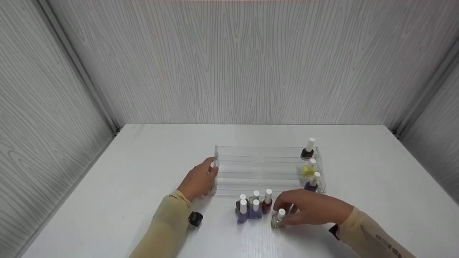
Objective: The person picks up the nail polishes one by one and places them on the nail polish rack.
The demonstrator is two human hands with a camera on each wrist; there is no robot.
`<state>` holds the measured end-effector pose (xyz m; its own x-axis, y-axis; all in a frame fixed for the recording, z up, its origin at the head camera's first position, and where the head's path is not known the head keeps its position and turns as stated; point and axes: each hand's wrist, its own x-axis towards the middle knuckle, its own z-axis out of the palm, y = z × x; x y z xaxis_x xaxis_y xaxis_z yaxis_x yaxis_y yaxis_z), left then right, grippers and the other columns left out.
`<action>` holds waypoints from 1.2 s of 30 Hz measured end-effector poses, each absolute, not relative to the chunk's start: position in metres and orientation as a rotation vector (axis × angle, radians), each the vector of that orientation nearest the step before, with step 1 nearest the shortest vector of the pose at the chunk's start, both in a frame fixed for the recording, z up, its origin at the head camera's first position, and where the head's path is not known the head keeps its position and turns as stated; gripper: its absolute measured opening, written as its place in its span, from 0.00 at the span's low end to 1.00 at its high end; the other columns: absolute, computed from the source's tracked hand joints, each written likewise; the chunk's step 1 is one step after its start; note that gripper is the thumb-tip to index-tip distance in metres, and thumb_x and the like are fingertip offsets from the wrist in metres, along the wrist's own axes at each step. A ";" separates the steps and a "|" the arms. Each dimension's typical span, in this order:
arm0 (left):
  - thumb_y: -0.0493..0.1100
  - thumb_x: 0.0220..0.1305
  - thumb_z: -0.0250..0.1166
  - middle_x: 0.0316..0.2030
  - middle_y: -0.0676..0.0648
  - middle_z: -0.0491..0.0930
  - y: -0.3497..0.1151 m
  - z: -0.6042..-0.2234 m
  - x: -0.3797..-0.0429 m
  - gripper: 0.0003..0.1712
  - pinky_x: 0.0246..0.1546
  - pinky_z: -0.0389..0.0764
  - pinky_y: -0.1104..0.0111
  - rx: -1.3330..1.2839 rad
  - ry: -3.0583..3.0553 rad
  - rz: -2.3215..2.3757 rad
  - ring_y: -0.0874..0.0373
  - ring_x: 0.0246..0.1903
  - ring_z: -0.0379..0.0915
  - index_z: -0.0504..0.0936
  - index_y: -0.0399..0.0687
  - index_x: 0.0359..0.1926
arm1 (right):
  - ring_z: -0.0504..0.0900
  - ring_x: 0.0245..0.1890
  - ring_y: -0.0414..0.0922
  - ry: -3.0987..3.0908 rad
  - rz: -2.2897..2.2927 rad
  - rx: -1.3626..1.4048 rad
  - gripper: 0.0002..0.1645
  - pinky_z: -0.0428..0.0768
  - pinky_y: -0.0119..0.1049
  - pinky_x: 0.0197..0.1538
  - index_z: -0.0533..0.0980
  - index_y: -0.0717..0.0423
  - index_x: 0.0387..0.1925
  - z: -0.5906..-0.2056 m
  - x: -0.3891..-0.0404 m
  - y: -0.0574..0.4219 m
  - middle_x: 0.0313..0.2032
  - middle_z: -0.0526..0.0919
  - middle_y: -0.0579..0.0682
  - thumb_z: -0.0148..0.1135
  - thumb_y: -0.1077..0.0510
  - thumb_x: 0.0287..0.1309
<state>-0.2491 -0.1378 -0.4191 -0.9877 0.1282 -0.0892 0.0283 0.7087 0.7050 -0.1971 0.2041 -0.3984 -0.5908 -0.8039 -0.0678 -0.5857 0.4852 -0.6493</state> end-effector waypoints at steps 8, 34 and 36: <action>0.52 0.82 0.49 0.50 0.46 0.80 -0.138 -0.417 -0.248 0.31 0.22 0.78 0.64 0.114 2.771 1.155 0.56 0.23 0.78 0.60 0.52 0.80 | 0.83 0.43 0.34 2.396 -0.820 -1.208 0.08 0.83 0.35 0.48 0.83 0.44 0.45 -0.399 -0.197 0.200 0.43 0.85 0.36 0.70 0.52 0.67; 0.52 0.82 0.49 0.50 0.46 0.81 -0.138 -0.419 -0.249 0.30 0.25 0.78 0.63 0.130 2.779 1.135 0.56 0.25 0.78 0.61 0.51 0.79 | 0.83 0.39 0.32 2.449 -0.802 -1.283 0.03 0.84 0.32 0.44 0.82 0.44 0.40 -0.408 -0.202 0.199 0.38 0.84 0.36 0.70 0.55 0.67; 0.52 0.82 0.49 0.50 0.45 0.81 -0.137 -0.419 -0.249 0.30 0.25 0.78 0.63 0.126 2.780 1.133 0.56 0.25 0.78 0.61 0.51 0.79 | 0.83 0.39 0.32 2.457 -0.793 -1.278 0.03 0.83 0.32 0.44 0.82 0.43 0.40 -0.408 -0.202 0.199 0.38 0.84 0.36 0.70 0.54 0.67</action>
